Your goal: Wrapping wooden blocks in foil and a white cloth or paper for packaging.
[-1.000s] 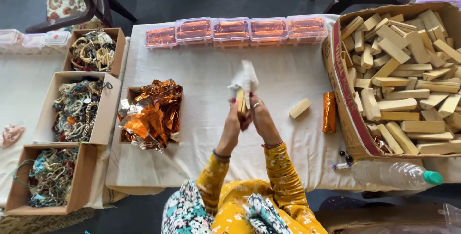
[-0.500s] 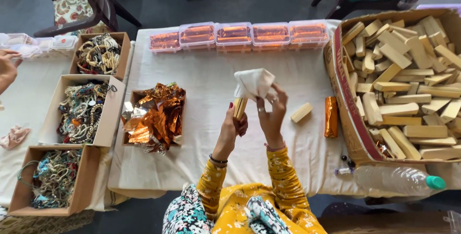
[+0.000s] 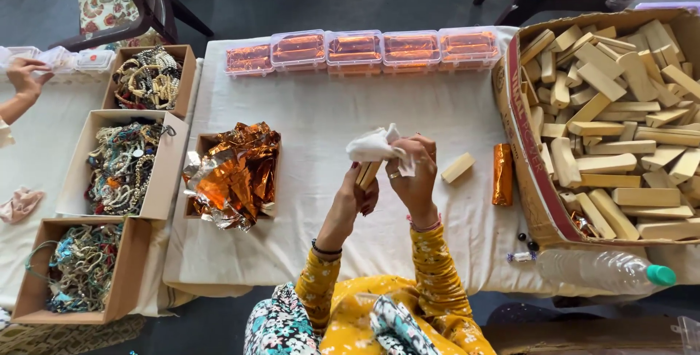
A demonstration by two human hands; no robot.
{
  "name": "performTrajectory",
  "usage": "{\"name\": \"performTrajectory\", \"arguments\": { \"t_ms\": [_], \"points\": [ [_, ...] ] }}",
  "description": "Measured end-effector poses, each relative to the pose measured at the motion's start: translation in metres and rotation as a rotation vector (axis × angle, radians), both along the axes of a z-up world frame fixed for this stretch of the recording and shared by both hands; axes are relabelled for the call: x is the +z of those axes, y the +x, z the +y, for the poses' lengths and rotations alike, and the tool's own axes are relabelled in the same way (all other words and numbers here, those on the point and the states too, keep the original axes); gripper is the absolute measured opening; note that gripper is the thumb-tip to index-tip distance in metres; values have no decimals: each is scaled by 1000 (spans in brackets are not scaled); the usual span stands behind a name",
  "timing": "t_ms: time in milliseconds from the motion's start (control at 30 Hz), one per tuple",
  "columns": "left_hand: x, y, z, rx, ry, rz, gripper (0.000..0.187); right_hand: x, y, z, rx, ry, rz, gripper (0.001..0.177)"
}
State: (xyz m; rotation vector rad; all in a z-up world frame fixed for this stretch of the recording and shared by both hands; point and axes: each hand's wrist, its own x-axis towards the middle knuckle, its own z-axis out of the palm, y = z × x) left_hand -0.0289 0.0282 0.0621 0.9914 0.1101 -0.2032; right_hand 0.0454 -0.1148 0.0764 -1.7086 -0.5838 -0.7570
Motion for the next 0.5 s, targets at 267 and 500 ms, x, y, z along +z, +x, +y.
{"name": "performTrajectory", "arguments": {
  "t_ms": [267,500],
  "points": [
    [-20,15,8,63,90,-23,43,19,-7,9,146,14,-57,20],
    [-13,19,0,51,237,30,37,31,-21,22,217,12,-119,12]
  ]
}}
